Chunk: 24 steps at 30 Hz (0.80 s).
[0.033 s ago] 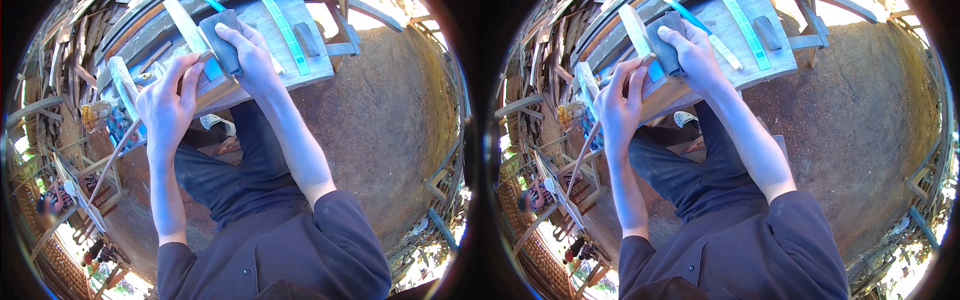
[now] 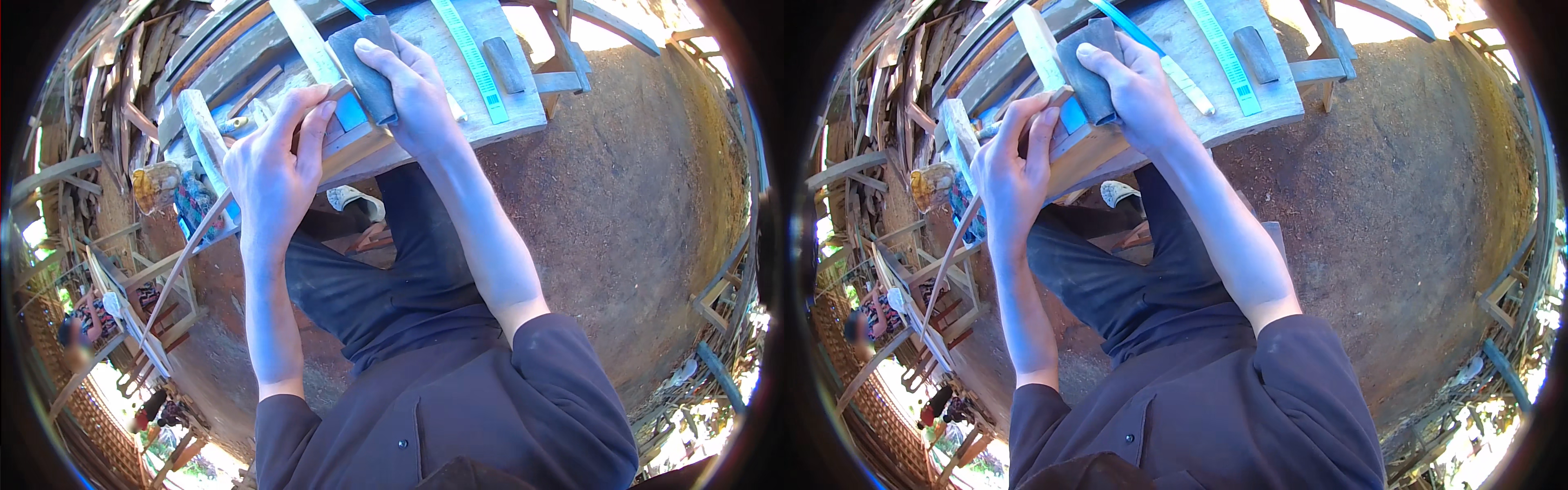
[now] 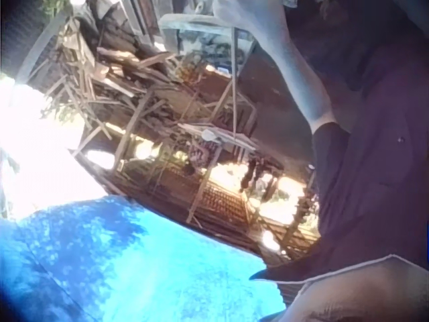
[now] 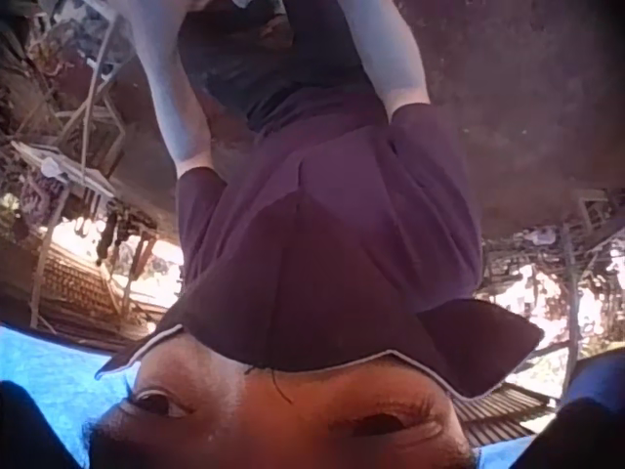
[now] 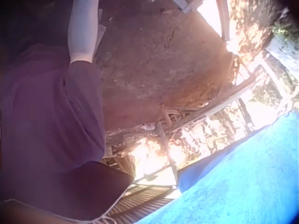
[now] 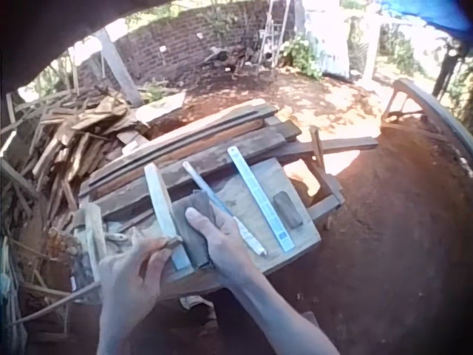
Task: Assembling components of a wooden frame and sanding the edges.
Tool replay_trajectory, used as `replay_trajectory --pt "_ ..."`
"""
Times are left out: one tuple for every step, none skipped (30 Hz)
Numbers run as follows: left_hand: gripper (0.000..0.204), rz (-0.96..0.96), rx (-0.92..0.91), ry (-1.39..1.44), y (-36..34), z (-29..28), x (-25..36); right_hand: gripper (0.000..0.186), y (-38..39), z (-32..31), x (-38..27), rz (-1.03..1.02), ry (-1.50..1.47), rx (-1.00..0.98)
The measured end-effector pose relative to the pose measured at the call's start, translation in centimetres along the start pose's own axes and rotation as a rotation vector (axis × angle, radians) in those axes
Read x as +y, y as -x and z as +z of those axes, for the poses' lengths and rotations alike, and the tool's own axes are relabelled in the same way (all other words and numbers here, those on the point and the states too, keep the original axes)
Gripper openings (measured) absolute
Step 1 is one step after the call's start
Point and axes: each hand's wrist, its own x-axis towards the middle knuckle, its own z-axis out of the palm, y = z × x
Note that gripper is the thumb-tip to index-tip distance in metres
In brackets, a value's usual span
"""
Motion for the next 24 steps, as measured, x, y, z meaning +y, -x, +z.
replay_trajectory --pt "0.011 0.006 -0.004 -0.006 0.0 -0.1 0.0 0.026 0.2 0.1 -0.3 0.000 0.020 -0.014" --pt "0.011 0.011 -0.008 -0.012 0.1 -0.1 0.0 0.026 0.4 0.0 -0.5 0.008 0.020 -0.017" --pt "0.011 0.004 -0.006 -0.013 0.1 -0.1 0.0 0.026 0.5 0.0 -0.6 0.002 0.052 -0.027" --pt "0.011 0.012 -0.005 -0.011 0.0 0.0 0.1 0.026 0.6 -0.1 -0.7 -0.006 0.083 -0.037" --pt "0.011 0.021 -0.003 -0.010 0.0 0.0 0.0 0.026 0.5 -0.2 -0.7 0.000 0.083 -0.040" --pt "0.011 0.016 -0.003 -0.010 0.0 0.1 -0.1 0.025 0.4 -0.4 -0.6 0.013 0.091 -0.035" --pt "0.012 0.024 0.002 0.002 0.0 0.2 -0.2 0.025 0.3 -0.5 -0.6 0.025 0.100 -0.029" --pt "0.012 0.034 0.007 0.014 0.0 0.3 -0.4 0.025 0.3 -0.5 -0.5 0.029 0.101 -0.031" --pt "0.012 0.029 0.009 0.011 -0.1 0.3 -0.5 0.025 0.2 -0.3 -0.4 0.022 0.085 -0.024" --pt "0.011 0.042 0.022 0.019 -0.1 0.3 -0.5 0.024 0.2 -0.1 -0.3 0.014 0.070 -0.018" --pt "0.011 0.055 0.035 0.026 0.0 0.3 -0.6 0.024 0.6 0.1 -0.3 0.017 0.069 -0.023" --pt "0.011 0.052 0.042 0.023 0.0 0.3 -0.6 0.024 1.1 0.2 -0.5 0.017 0.055 0.003" --pt "0.010 0.062 0.035 0.007 0.0 0.3 -0.6 0.023 1.3 0.3 -0.7 0.018 0.041 0.028" --pt "0.010 0.072 0.028 -0.009 0.0 0.3 -0.6 0.023 1.0 0.4 -0.8 0.019 0.043 0.019" --pt "0.009 0.073 0.022 -0.020 0.1 0.4 -0.6 0.023 0.7 0.6 -1.0 0.040 0.025 0.035" --pt "0.009 0.072 0.026 -0.020 0.1 0.3 -0.5 0.023 0.4 0.6 -1.1 0.061 0.007 0.050" --pt "0.010 0.065 0.022 -0.029 0.0 0.2 -0.4 0.023 0.4 0.5 -1.3 0.061 0.009 0.046" --pt "0.010 0.059 0.018 -0.036 0.0 0.1 -0.3 0.024 0.2 0.3 -1.5 0.053 0.051 0.008" --pt "0.010 0.058 0.023 -0.036 0.0 0.1 -0.4 0.024 0.2 0.2 -1.6 0.046 0.093 -0.030" --pt "0.011 0.083 0.026 -0.031 0.2 0.3 -0.5 0.024 0.3 0.2 -1.6 0.045 0.096 -0.034" --pt "0.011 0.109 0.029 -0.028 0.2 0.4 -0.7 0.024 0.6 0.4 -1.6 0.041 0.104 -0.013" --pt "0.011 0.110 0.034 -0.030 0.2 0.4 -0.7 0.024 0.8 0.5 -1.6 0.037 0.113 0.008" --pt "0.011 0.111 0.031 -0.035 0.1 0.3 -0.8 0.024 0.5 0.5 -1.6 0.035 0.113 0.004" --pt "0.012 0.110 0.028 -0.039 0.1 0.3 -0.7 0.023 0.4 0.5 -1.6 0.050 0.101 -0.002"
